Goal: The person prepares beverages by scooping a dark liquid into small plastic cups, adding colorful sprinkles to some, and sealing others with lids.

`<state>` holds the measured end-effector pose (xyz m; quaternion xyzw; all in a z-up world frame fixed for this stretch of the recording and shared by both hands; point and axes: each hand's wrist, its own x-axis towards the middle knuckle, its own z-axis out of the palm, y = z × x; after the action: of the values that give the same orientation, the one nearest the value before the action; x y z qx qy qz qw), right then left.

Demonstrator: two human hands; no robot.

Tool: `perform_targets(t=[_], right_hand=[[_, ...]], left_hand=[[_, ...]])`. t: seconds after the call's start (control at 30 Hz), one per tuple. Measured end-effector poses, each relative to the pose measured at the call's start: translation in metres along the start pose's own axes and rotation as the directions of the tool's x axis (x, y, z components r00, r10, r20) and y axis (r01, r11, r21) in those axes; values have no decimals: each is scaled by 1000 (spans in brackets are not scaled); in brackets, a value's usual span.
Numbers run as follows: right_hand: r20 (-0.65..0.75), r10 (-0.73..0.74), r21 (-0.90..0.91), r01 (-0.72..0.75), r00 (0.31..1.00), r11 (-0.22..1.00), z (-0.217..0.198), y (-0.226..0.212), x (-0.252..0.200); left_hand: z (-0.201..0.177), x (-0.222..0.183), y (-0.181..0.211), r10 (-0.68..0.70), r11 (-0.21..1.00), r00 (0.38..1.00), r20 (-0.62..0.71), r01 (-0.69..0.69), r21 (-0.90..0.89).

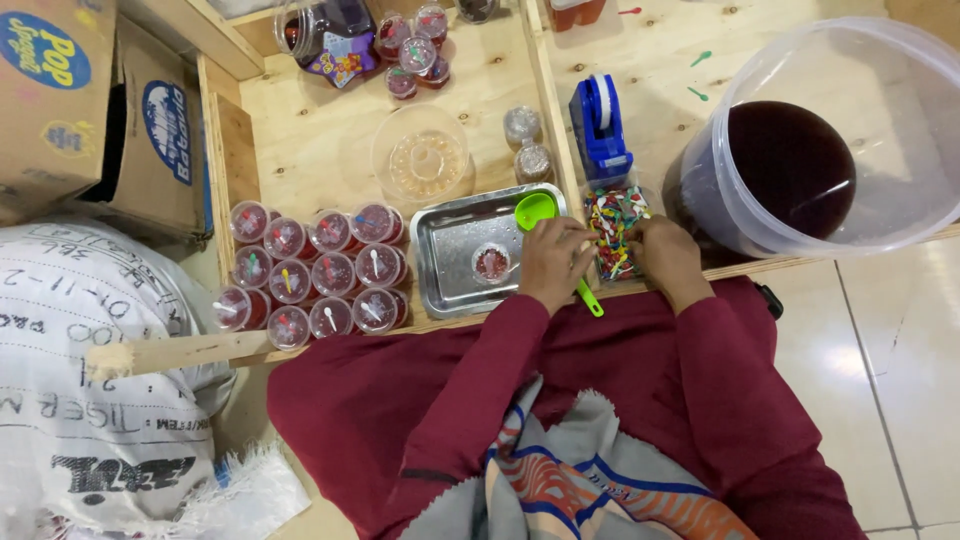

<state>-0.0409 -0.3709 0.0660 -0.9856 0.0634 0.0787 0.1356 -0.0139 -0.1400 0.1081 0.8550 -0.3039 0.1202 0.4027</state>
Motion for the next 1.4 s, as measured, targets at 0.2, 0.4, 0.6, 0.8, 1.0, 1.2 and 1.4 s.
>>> perform_targets(t=[0.2, 0.4, 0.6, 0.8, 1.0, 1.2, 1.4], right_hand=[[15, 23, -85, -21, 1000, 996, 10, -4, 7], [-5, -28, -65, 27, 1000, 998, 9, -6, 6], [-143, 7, 150, 15, 990, 989, -15, -18, -3], [-464, -137, 324, 312, 875, 893, -37, -43, -23], [-541, -289, 302, 503, 790, 810, -43, -93, -39], [-412, -350, 455, 523, 841, 721, -59, -163, -46], [-94, -224, 747, 217, 970, 628, -49, -213, -32]], left_hand=[[81, -8, -26, 63, 961, 993, 101, -88, 263], [93, -12, -34, 64, 986, 995, 74, -74, 150], [70, -7, -18, -83, 992, 996, 22, 85, -89], [28, 0, 19, -513, 695, 849, 123, 496, -521], [0, -24, 5, -699, 364, 665, 262, 647, -670], [-49, -49, -27, -755, 303, 618, 218, 625, -720], [-106, -61, -52, -785, 370, 604, 138, 635, -678]])
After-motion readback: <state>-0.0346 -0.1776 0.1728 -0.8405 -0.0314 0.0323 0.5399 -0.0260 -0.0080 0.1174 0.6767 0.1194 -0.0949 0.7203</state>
